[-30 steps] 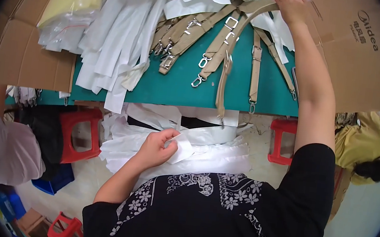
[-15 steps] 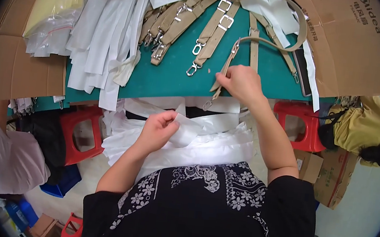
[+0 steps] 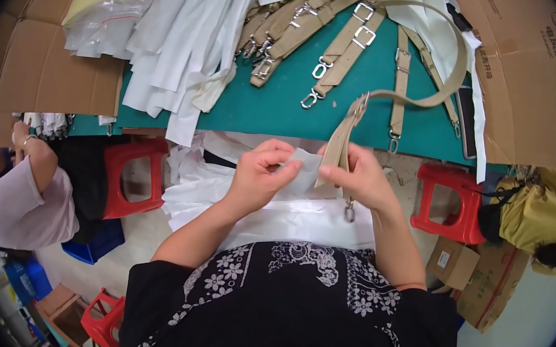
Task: Wrapping beige industrial straps with metal buckles into white protective packaging paper.
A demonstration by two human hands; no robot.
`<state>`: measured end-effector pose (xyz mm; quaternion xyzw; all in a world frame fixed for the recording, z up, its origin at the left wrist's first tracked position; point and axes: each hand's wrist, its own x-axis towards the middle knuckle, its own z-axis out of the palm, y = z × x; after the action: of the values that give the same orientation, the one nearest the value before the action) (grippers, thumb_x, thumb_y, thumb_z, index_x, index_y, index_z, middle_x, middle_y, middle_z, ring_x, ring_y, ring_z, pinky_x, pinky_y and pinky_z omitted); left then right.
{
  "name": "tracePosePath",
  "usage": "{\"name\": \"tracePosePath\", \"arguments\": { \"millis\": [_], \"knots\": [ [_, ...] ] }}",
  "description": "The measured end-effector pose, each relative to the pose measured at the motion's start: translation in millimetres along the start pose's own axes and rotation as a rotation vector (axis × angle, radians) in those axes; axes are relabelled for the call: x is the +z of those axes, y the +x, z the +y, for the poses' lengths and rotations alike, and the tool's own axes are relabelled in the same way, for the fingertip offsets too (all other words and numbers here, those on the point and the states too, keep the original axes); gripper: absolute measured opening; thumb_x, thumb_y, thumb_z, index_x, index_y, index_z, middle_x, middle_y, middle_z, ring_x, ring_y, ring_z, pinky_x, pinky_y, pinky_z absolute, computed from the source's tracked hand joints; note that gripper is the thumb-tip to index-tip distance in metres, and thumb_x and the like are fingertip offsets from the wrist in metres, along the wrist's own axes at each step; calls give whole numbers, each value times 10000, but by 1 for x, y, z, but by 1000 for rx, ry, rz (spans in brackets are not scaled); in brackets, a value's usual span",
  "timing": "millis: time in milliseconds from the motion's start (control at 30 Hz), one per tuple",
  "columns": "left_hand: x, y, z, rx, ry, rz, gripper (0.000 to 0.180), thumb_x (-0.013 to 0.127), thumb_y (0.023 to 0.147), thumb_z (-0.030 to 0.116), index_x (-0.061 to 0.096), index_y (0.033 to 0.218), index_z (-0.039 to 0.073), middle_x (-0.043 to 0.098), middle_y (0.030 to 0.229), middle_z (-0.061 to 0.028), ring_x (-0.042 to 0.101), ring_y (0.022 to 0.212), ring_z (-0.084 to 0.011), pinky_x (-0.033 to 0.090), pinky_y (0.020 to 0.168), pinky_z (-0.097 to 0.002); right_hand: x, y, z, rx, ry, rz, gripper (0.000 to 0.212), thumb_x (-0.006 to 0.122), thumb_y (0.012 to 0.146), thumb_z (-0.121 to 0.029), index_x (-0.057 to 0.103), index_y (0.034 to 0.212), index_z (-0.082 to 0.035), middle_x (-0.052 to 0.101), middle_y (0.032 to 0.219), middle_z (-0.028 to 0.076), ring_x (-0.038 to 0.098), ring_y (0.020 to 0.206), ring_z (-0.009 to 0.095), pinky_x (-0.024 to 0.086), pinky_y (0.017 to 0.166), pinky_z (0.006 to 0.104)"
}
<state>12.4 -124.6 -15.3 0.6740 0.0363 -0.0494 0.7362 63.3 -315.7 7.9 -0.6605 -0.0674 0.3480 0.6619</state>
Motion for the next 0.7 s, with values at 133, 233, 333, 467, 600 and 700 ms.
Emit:
{"name": "tracePosePath", "arguments": {
  "millis": [133,233,333,467,600,700],
  "knots": [
    [-21,13,9,359,561,187,121,647,749,38,656,870,41,549,791,-55,507,700,-116,408,599,-227,-4,5,17,-7,-31,119,178,597,781,-124,565,916,-12,572,772,1,513,653,67,416,579,220],
    [-63,30,18,351,1355,479,183,668,735,162,648,894,74,552,782,-72,527,706,-219,433,598,-301,-8,12,18,14,119,179,163,585,783,-135,575,894,-16,574,753,3,513,645,67,411,572,219],
    [-92,37,20,229,1569,350,197,656,733,201,645,889,80,553,792,-71,534,746,-247,441,639,-346,-11,17,20,17,223,180,158,579,789,-137,569,893,-18,569,747,6,518,639,69,417,566,217],
    [-115,46,30,299,1491,190,146,629,739,149,639,858,65,533,766,-76,533,757,-252,441,662,-366,-12,16,20,4,270,156,162,573,804,-134,549,911,-15,562,762,10,530,637,75,433,562,216],
    [-115,55,38,461,1584,40,100,633,732,117,622,798,43,528,754,-80,536,748,-249,440,645,-359,-10,13,20,-4,282,181,160,572,806,-134,550,911,-16,565,765,14,531,637,74,434,564,217],
    [-95,52,28,553,1314,94,115,677,687,80,579,702,23,508,705,-80,526,682,-248,428,590,-334,-8,15,21,-5,278,187,160,578,805,-132,551,910,-16,567,758,14,531,639,74,435,566,216]
  ]
}}
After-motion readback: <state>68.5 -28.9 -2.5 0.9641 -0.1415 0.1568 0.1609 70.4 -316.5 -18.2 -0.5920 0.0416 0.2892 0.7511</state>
